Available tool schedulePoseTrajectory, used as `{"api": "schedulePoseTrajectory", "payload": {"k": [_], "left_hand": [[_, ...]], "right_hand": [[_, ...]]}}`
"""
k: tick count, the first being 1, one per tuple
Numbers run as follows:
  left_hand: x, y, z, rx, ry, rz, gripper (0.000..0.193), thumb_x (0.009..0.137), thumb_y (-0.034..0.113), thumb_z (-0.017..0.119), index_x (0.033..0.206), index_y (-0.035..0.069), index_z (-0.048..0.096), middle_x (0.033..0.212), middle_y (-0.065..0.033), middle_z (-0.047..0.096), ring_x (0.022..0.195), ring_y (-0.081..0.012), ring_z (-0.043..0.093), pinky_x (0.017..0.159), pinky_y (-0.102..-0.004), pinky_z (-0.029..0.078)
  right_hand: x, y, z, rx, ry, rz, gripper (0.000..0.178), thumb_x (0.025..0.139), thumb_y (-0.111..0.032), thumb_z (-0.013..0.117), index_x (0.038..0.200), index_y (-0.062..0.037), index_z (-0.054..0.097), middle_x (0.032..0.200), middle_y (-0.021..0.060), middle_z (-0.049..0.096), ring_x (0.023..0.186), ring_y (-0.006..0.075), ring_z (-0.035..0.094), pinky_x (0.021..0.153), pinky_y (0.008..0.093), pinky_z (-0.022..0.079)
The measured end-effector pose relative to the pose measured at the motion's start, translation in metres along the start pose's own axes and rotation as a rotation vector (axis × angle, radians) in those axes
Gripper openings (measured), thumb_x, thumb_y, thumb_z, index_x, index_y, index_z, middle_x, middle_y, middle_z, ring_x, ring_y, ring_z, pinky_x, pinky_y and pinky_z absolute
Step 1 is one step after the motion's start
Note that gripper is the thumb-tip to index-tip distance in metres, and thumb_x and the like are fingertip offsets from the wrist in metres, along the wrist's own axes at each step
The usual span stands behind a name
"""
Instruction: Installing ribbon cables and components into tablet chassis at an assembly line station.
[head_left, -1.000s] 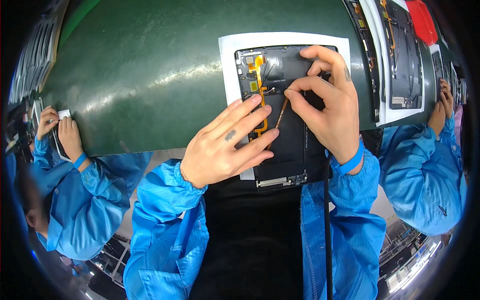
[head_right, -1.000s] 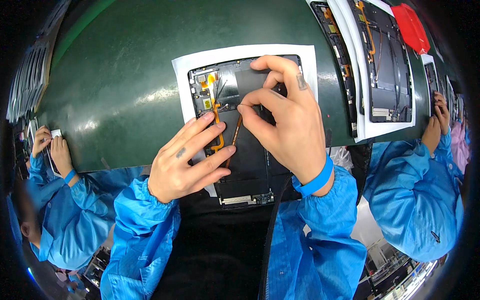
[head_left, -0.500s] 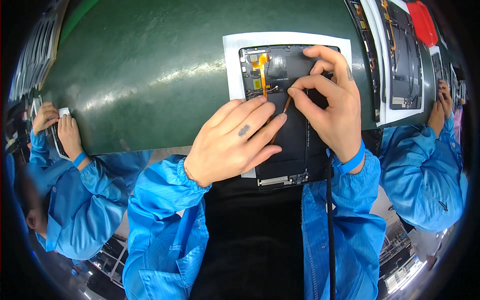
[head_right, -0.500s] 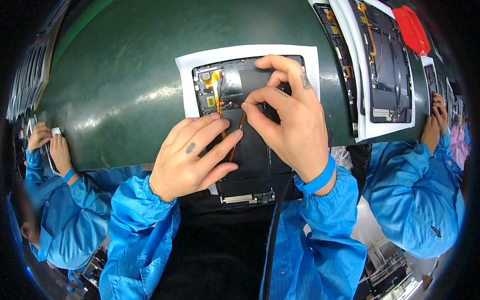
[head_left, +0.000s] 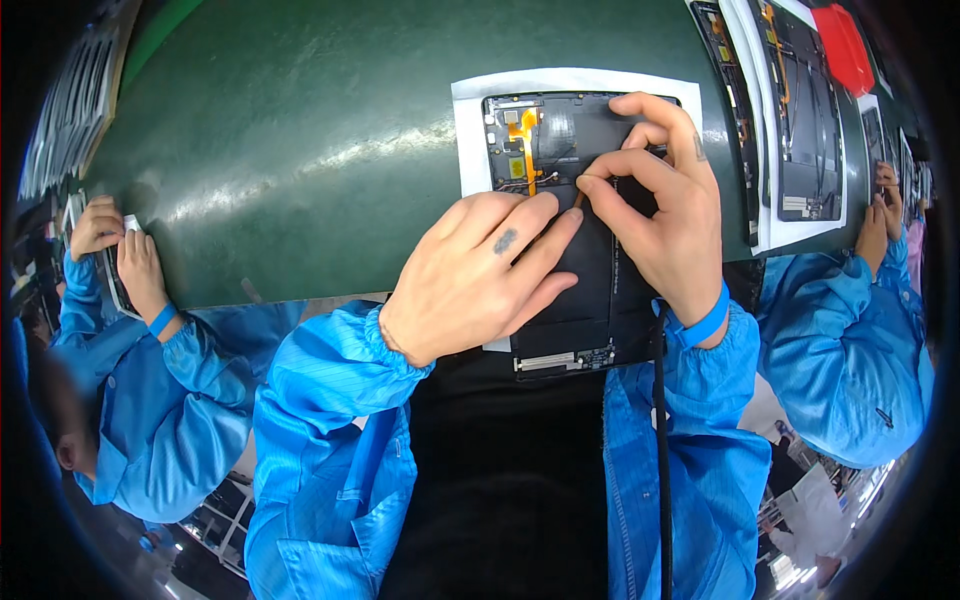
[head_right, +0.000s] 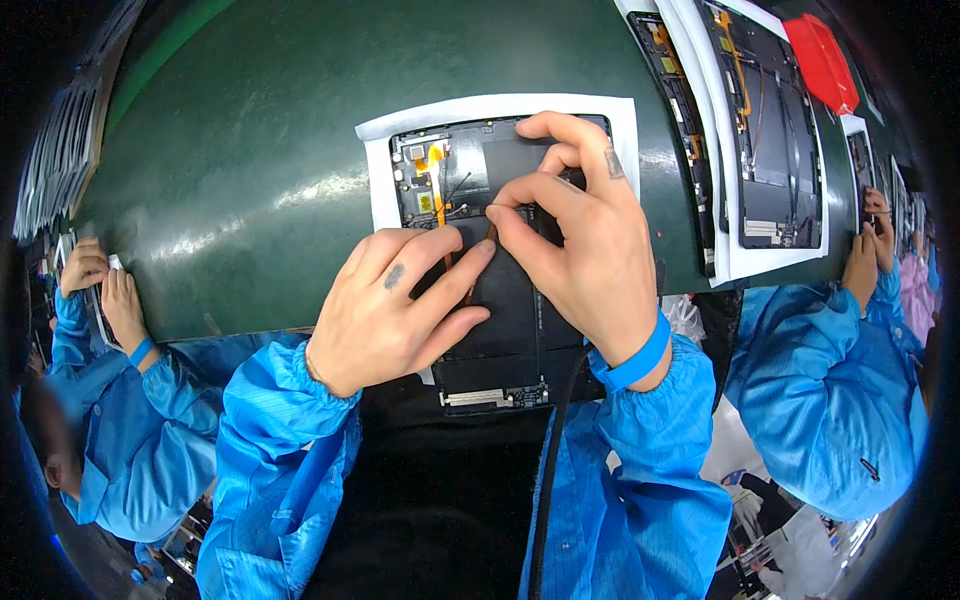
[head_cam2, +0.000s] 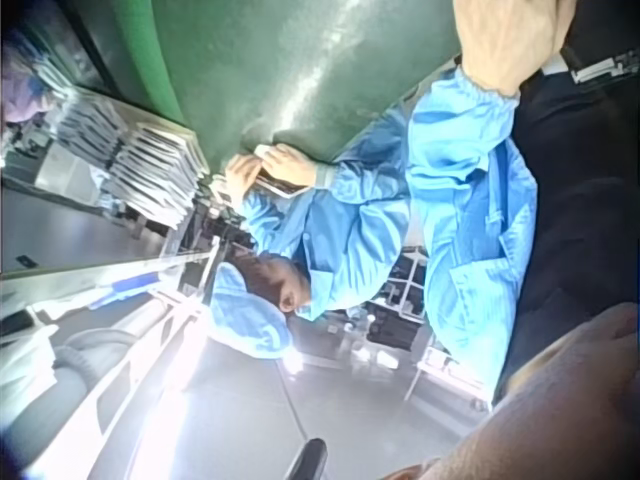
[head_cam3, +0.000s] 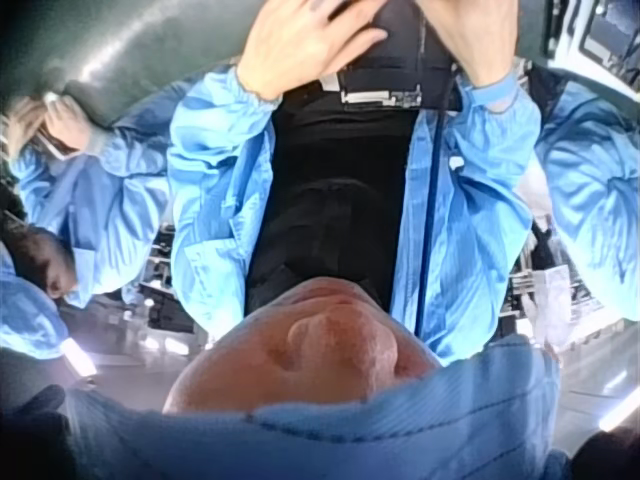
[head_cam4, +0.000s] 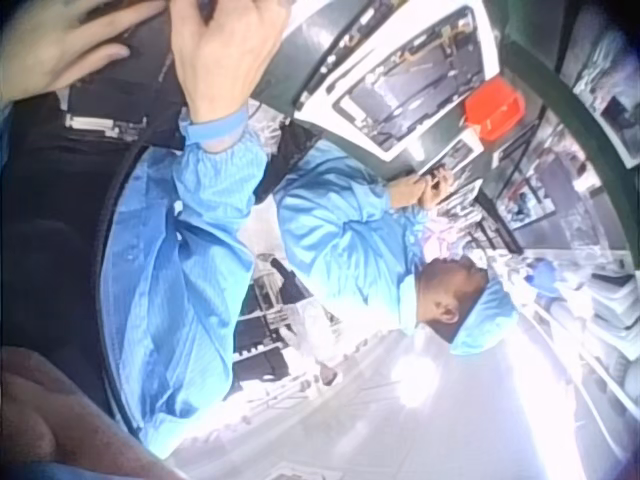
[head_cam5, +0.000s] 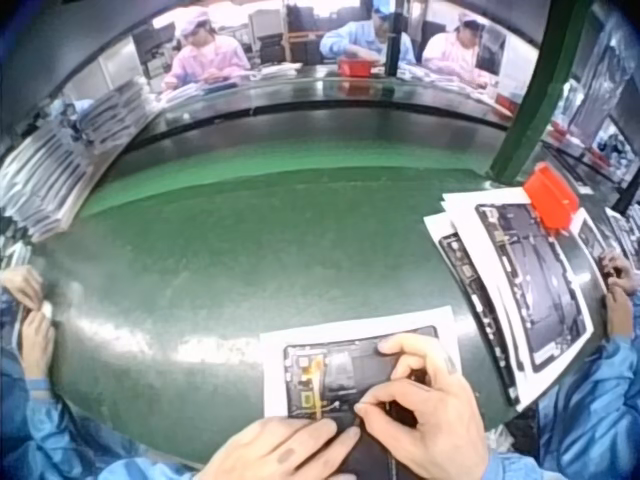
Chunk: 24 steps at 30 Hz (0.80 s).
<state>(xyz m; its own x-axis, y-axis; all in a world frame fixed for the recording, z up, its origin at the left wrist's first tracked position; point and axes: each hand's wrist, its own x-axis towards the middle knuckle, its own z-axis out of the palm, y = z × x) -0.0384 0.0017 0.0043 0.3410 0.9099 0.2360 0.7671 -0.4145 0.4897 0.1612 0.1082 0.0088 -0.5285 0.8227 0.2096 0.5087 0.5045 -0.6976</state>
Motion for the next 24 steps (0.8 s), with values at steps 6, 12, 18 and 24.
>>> {"api": "schedulePoseTrajectory", "payload": {"k": [6,12,18,24], "left_hand": [[0.005,-0.001,0.001,0.009,-0.001,-0.012,0.054,0.084,0.027,0.086,0.132,0.007,0.074,0.122,-0.0084,0.062,0.098,-0.0266,0.058,0.085,-0.0387,0.053],[0.007,0.002,0.0,0.047,-0.004,-0.027,0.056,0.083,0.028,0.087,0.133,0.007,0.073,0.122,-0.0082,0.06,0.098,-0.0265,0.057,0.085,-0.0381,0.053],[0.01,0.008,0.002,0.111,-0.011,-0.074,0.059,0.083,0.028,0.087,0.135,0.006,0.071,0.119,-0.0087,0.059,0.099,-0.0268,0.057,0.085,-0.0381,0.053],[0.012,0.009,0.001,0.109,-0.036,-0.096,0.061,0.084,0.028,0.086,0.139,0.007,0.069,0.116,-0.009,0.057,0.101,-0.0279,0.057,0.087,-0.0396,0.053]], "right_hand": [[0.001,-0.001,0.001,0.01,0.011,0.0,0.013,0.077,-0.004,0.085,0.086,-0.0014,0.076,0.132,0.0098,0.063,0.09,0.0222,0.064,0.08,0.0376,0.055],[0.002,-0.001,0.002,0.006,0.019,-0.01,0.013,0.077,-0.003,0.085,0.087,-0.0004,0.076,0.131,0.0104,0.064,0.089,0.0235,0.065,0.08,0.0371,0.055],[0.003,0.0,-0.011,0.213,0.015,0.078,0.011,0.082,0.003,0.082,0.091,0.0018,0.077,0.124,0.0128,0.069,0.088,0.0192,0.07,0.081,0.0332,0.056],[-0.011,0.015,-0.03,0.248,0.086,0.037,0.014,0.087,0.006,0.08,0.1,0.0021,0.077,0.118,0.0114,0.073,0.1,0.0238,0.073,0.089,0.0334,0.057]]}}
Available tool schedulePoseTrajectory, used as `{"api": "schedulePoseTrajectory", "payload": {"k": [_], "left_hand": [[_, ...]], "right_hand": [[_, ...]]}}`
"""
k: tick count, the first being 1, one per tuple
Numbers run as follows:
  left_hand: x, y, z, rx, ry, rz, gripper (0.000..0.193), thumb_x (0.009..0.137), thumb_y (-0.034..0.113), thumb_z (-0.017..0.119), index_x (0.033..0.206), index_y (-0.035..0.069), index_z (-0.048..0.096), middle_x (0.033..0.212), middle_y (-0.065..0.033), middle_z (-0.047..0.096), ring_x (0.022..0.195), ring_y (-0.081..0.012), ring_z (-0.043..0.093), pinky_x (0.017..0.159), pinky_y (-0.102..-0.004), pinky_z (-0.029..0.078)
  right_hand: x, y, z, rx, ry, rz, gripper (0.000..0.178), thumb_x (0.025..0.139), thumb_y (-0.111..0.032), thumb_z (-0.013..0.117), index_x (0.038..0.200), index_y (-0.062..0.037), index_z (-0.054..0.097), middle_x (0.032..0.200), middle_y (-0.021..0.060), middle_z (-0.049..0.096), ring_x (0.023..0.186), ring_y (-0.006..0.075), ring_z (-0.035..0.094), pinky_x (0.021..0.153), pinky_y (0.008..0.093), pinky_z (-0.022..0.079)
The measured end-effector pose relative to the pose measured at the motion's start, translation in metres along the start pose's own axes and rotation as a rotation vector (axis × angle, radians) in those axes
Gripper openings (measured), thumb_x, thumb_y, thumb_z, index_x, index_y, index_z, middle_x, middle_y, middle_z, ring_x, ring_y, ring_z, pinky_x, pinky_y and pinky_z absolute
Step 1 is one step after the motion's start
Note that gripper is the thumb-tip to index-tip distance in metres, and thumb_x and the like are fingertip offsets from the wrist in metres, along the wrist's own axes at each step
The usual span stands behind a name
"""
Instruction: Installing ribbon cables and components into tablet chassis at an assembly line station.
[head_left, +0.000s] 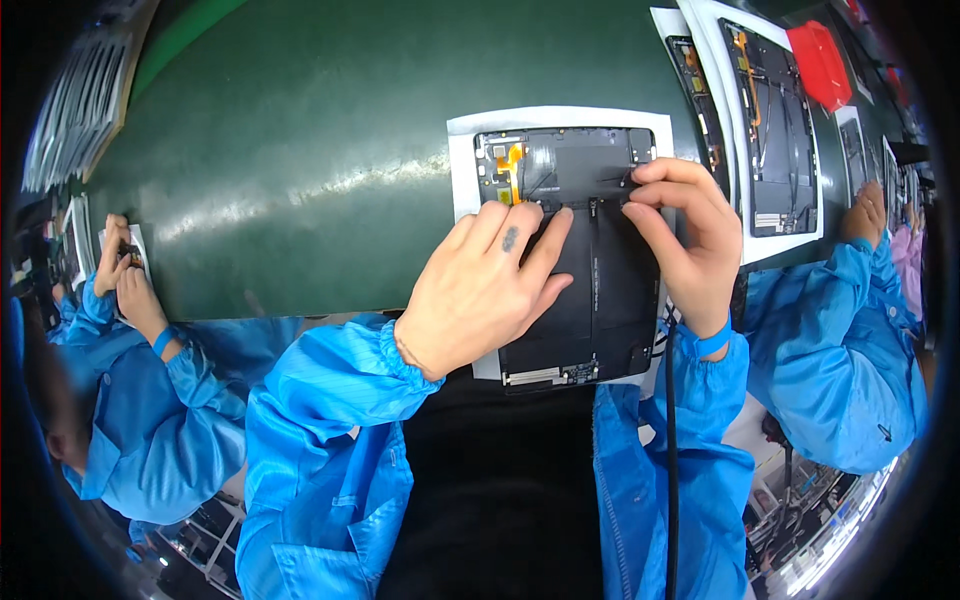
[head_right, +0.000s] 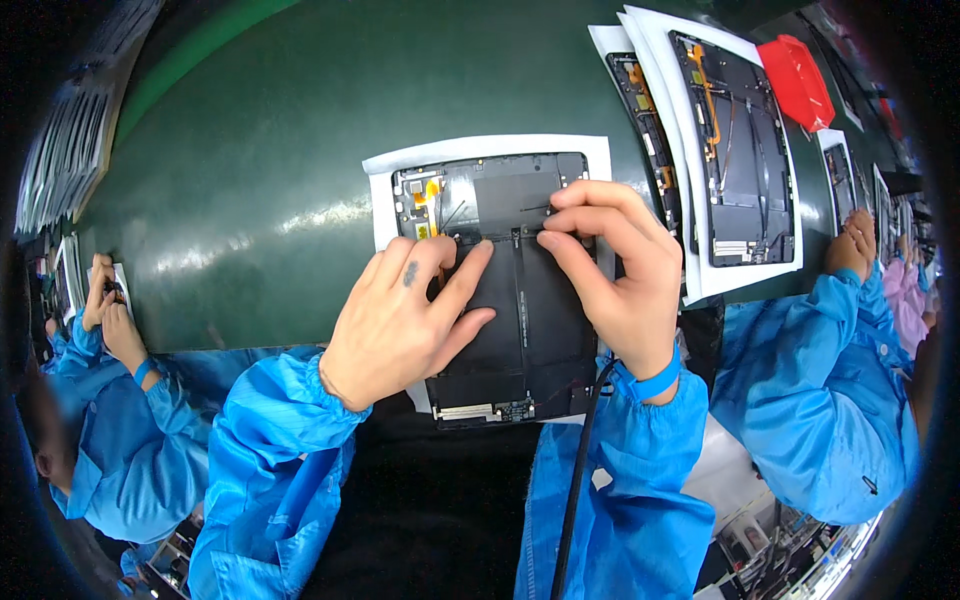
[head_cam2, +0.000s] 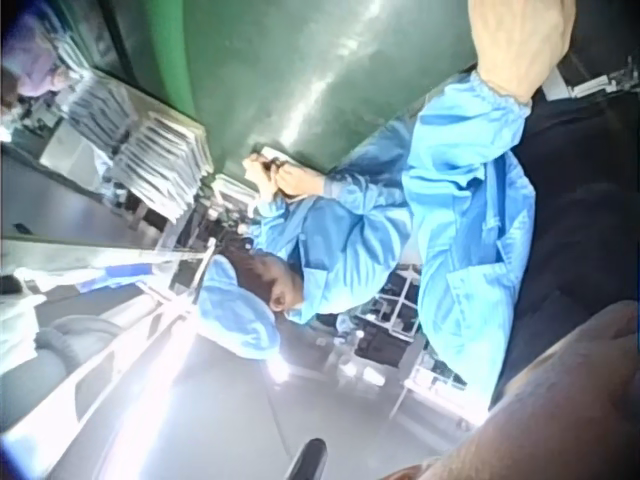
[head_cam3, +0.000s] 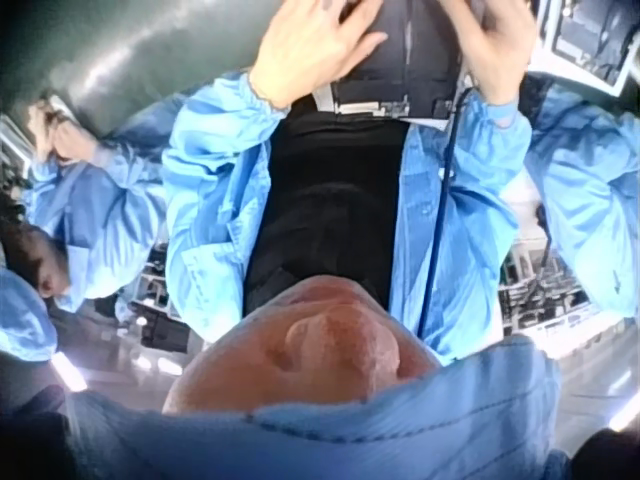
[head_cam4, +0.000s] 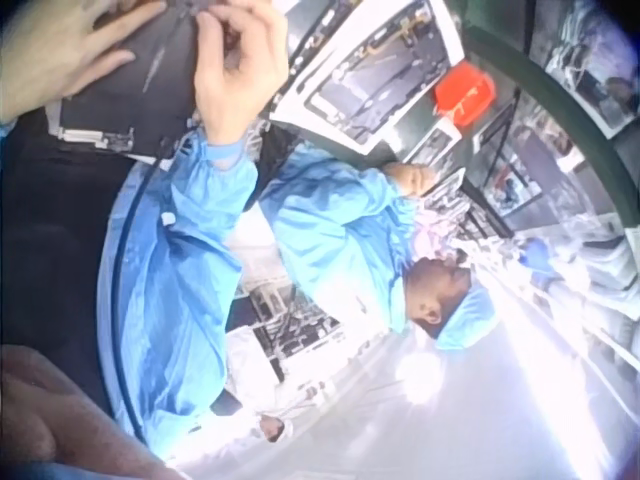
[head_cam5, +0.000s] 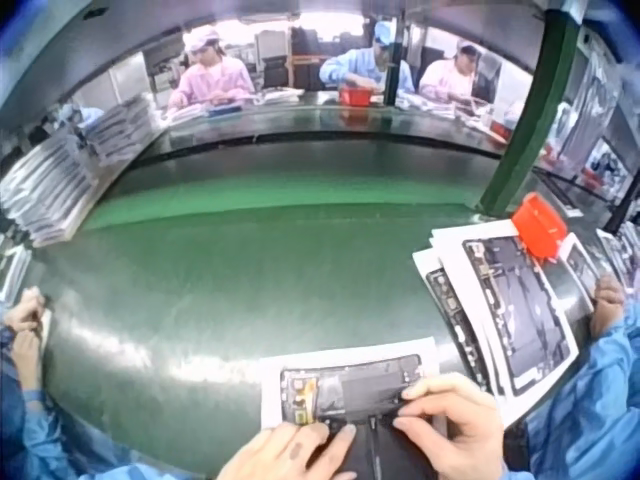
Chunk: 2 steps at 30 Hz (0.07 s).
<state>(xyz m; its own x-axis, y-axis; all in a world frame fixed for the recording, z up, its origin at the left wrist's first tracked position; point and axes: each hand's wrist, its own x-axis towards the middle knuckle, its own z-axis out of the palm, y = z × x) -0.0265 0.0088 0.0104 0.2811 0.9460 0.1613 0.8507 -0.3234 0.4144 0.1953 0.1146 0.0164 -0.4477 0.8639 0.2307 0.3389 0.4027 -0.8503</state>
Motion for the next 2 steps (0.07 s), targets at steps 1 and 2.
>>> {"api": "schedulePoseTrajectory", "payload": {"k": [1,2], "left_hand": [[-0.0001,-0.0005,-0.0004,-0.002,-0.003,0.004,0.059,0.085,0.027,0.086,0.138,0.007,0.069,0.117,-0.0092,0.057,0.101,-0.0286,0.057,0.087,-0.0402,0.053],[-0.0006,-0.0005,-0.0007,-0.003,-0.006,0.008,0.058,0.086,0.027,0.085,0.138,0.007,0.07,0.117,-0.0094,0.057,0.101,-0.0293,0.057,0.087,-0.0409,0.053]], "right_hand": [[0.0003,-0.0014,-0.0049,-0.1,-0.002,-0.052,0.014,0.087,0.006,0.08,0.101,0.0018,0.077,0.118,0.0109,0.073,0.101,0.0246,0.074,0.09,0.0333,0.057],[0.0,-0.004,-0.0089,-0.131,-0.035,-0.049,0.014,0.089,0.005,0.079,0.103,0.0012,0.077,0.121,0.0105,0.073,0.103,0.0262,0.074,0.091,0.033,0.057]]}}
